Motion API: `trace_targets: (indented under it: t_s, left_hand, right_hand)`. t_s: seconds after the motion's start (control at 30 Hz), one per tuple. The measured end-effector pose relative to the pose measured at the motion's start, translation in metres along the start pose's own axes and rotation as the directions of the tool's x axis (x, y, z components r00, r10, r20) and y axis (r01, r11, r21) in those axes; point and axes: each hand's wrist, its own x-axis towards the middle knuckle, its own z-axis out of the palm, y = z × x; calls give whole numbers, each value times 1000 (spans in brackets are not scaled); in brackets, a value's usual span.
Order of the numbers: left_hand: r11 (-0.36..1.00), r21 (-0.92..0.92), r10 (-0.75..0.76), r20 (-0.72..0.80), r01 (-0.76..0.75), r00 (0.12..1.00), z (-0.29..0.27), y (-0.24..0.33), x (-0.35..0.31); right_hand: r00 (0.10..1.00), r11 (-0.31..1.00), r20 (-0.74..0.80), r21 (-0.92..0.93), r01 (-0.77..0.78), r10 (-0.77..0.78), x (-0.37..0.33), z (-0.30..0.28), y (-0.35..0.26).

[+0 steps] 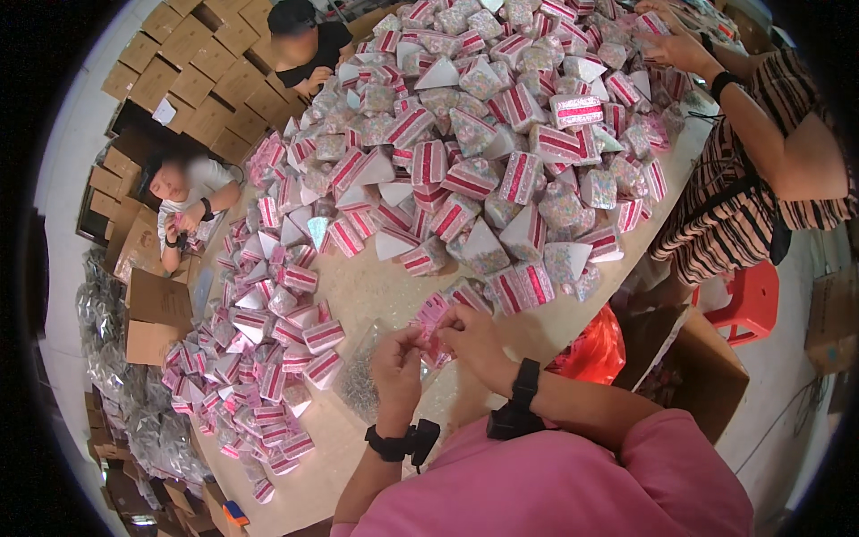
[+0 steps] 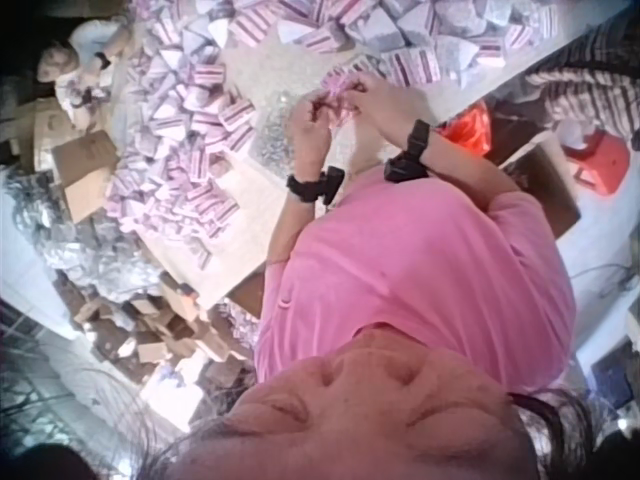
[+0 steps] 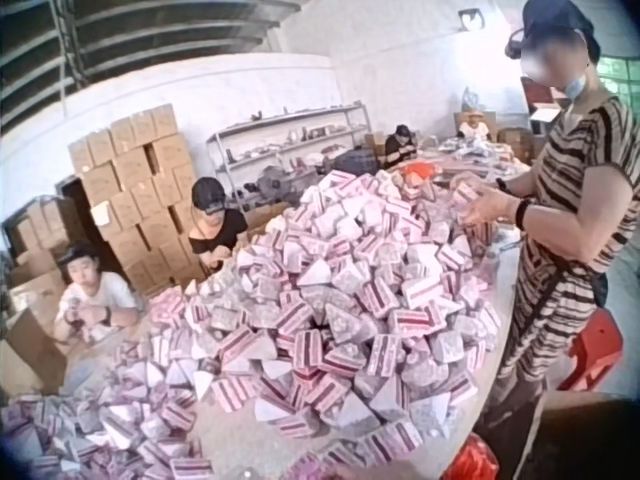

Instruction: Packaging triangular striped gift boxes by applying small pink labels to the edges.

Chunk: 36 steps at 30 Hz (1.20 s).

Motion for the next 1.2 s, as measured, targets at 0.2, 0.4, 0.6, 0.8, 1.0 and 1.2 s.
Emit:
trace_targets:
  t_s: [0.2, 0.4, 0.6, 0.8, 1.0, 1.2]
  left_hand:
    - [892, 324, 287, 131, -315, 949, 7, 11, -15]
    - [881, 328, 329, 93, -341, 940, -4, -7, -36]
    - [923, 364, 160, -66, -126, 985, -10, 21, -18]
    - [918, 366, 197, -84, -153, 977, -16, 13, -14]
    - [919, 382, 157, -117, -102, 981, -19, 21, -15]
    - [940, 331, 99, -25, -85, 995, -21, 14, -21]
  right_hand:
    - [992, 910, 100, 399, -112, 78, 14, 4, 29]
    - [951, 799, 291, 543, -258, 109, 18, -10, 36]
    - [949, 853, 312, 479, -207, 55, 15, -2, 32]
    - [940, 908, 332, 414, -68, -81, 15, 0, 34]
    - [912, 947, 399, 320, -36, -100, 9, -1, 21]
    - [868, 898, 488, 418, -139, -93, 9, 7, 37]
